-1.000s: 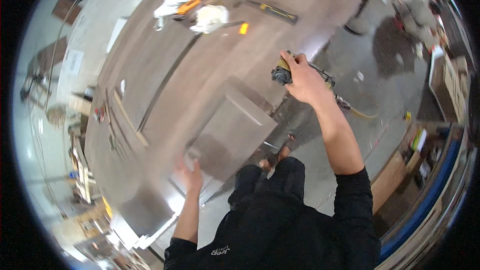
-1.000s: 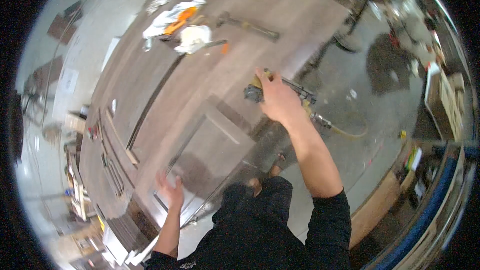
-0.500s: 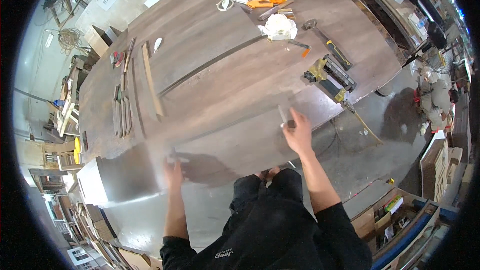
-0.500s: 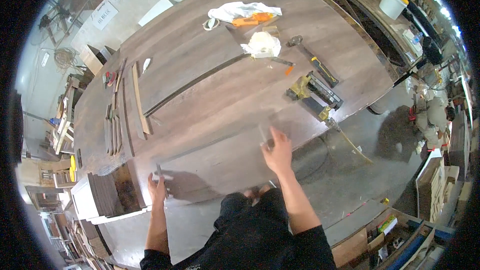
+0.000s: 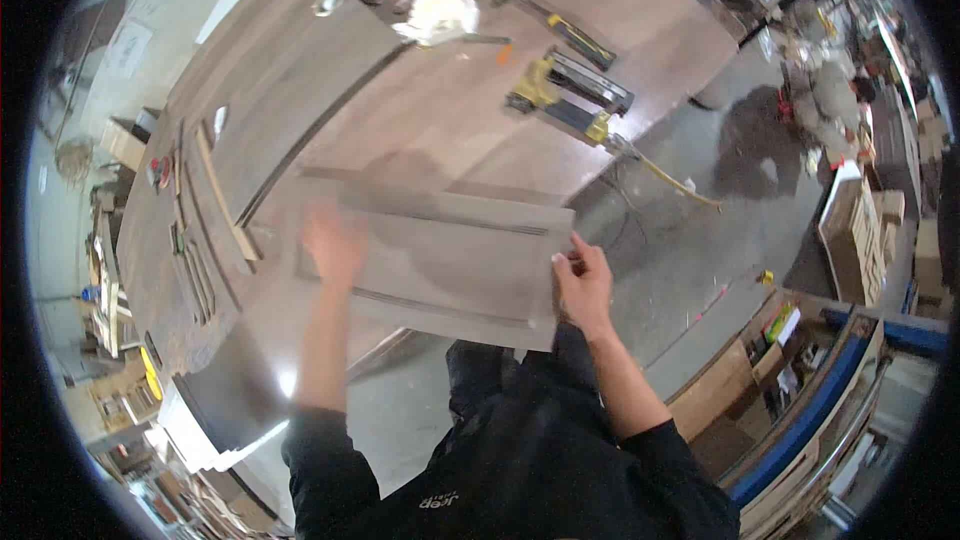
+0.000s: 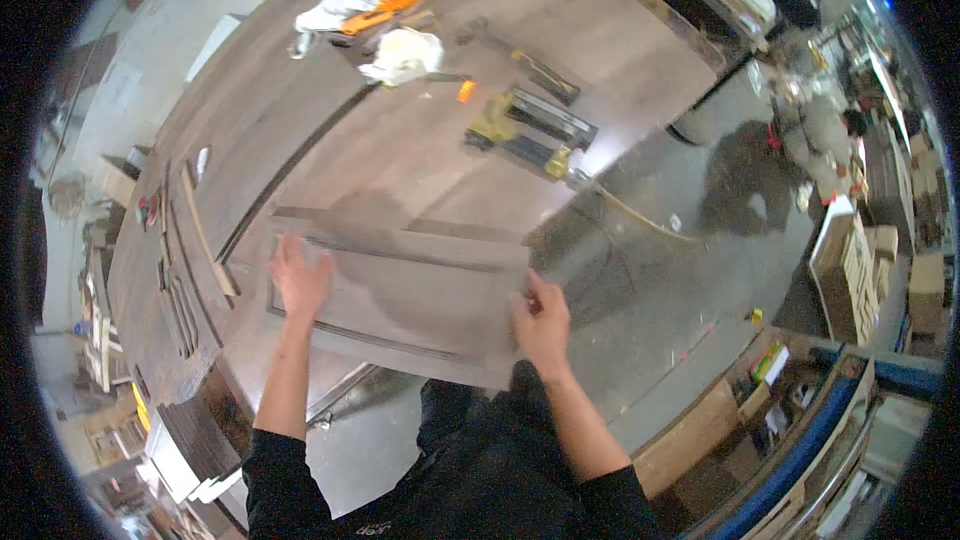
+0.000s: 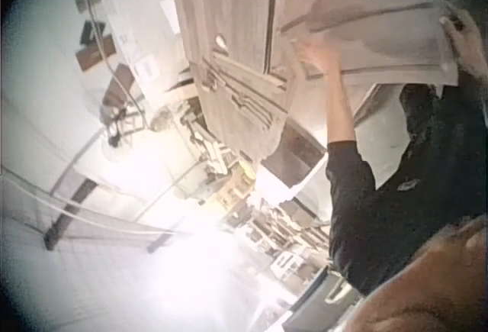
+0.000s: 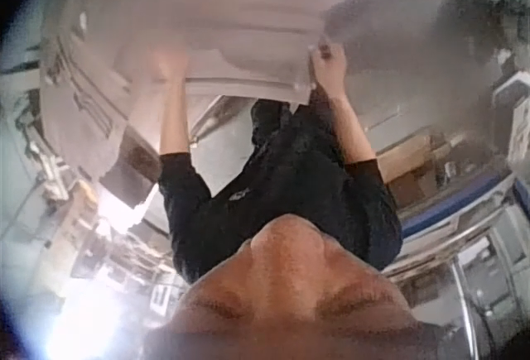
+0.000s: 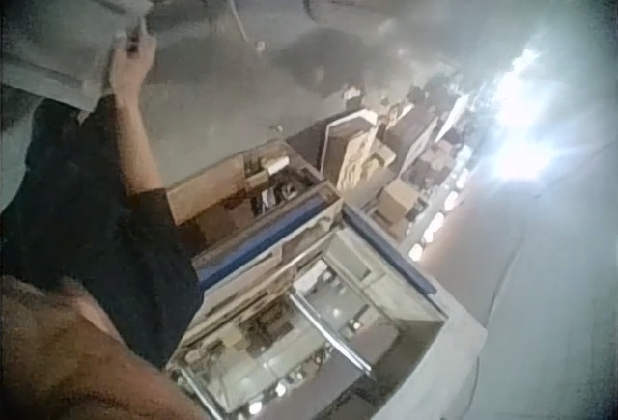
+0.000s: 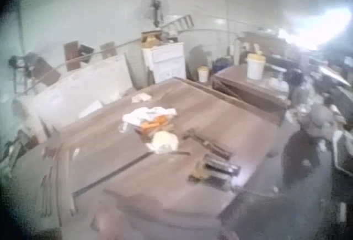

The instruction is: Assembling a wooden door or panel using wood strips and a pneumatic nail gun.

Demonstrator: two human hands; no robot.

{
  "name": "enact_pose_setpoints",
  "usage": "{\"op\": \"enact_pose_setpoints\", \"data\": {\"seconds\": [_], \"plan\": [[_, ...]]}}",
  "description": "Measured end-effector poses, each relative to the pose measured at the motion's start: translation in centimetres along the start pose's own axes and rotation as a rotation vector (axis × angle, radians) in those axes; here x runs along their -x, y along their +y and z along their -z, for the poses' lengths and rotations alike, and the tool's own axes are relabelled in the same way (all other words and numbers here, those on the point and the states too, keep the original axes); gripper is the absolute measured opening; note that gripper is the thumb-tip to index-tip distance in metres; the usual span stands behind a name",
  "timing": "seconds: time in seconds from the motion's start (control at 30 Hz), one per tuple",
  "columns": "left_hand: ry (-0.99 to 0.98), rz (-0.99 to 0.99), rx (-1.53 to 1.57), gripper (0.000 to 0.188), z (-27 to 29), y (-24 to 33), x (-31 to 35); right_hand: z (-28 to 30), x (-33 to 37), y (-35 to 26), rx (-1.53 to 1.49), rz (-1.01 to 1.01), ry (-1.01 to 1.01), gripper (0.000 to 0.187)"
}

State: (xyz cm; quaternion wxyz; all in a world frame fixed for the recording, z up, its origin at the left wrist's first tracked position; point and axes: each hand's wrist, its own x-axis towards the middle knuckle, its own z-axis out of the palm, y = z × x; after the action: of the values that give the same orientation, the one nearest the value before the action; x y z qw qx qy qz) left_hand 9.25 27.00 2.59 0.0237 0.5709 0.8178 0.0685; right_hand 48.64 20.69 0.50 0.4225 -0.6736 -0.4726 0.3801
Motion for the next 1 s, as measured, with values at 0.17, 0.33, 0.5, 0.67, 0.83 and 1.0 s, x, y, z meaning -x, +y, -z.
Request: {"op": "enact_pose_setpoints", "data": {"seconds": [0.17, 0.33, 0.5, 0.67, 0.83, 1.0], "plan": [[-0.158, -0.484, 0.225, 0.070, -0.7, 20.5, 7.6, 1.4, -1.1, -0.3, -0.034, -0.056, -0.179, 0.045], [-0.117, -0.479, 0.200, 0.066, -3.0, 25.6, 9.8, 4.6, -12.5, -2.6, 0.165, 0.428, 0.023, 0.039], [-0.116, -0.432, 0.246, 0.058, -3.3, 26.0, 9.6, 0.8, -22.0, -5.6, 0.406, 0.732, -0.020, 0.050], [-0.085, -0.463, 0.234, 0.052, -3.4, 25.9, 9.7, -2.0, -25.0, -5.6, 0.535, 0.575, -0.210, 0.066], [-0.059, -0.472, 0.240, 0.050, -3.9, 25.6, 9.5, 0.7, -24.5, -8.2, 0.419, 0.455, -0.289, 0.072], [-0.089, -0.469, 0.250, 0.054, -3.1, 25.8, 9.7, 8.6, -20.8, -10.0, -0.237, 0.371, -0.032, 0.083]]}}
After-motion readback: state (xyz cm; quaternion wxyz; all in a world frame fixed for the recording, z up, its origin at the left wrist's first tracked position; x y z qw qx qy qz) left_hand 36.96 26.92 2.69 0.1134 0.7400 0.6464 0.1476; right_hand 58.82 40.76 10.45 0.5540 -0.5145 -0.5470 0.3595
